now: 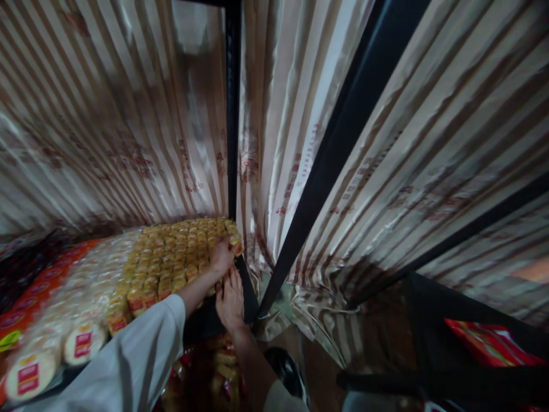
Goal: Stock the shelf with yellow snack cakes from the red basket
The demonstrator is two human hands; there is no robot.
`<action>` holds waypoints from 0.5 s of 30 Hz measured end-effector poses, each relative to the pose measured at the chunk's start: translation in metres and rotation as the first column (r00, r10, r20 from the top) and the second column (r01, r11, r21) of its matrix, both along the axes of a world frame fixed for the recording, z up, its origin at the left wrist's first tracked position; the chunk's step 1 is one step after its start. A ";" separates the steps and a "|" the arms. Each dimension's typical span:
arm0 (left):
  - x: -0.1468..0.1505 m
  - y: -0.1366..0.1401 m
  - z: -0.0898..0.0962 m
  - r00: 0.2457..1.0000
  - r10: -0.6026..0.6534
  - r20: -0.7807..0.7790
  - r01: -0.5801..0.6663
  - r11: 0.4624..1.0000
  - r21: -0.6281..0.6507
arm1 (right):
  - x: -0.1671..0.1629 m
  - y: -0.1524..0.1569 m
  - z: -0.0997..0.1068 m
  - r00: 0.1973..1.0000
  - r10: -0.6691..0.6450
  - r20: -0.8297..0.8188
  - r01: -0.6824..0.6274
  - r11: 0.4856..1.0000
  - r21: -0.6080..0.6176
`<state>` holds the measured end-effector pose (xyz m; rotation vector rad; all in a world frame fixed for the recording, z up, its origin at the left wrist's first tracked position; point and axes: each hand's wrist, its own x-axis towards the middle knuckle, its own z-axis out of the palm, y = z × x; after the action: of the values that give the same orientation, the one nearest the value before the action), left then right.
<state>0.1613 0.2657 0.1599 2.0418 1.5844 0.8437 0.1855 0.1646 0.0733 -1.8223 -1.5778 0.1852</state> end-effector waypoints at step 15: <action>0.012 0.012 -0.001 0.862 -0.022 -0.506 0.163 0.958 0.237 | 0.002 0.001 -0.005 0.999 0.014 -0.045 -0.014 1.000 -0.004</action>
<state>0.1736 0.2779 0.1587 2.6823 1.6725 0.5404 0.1872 0.1653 0.0680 -1.7983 -1.5607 0.2344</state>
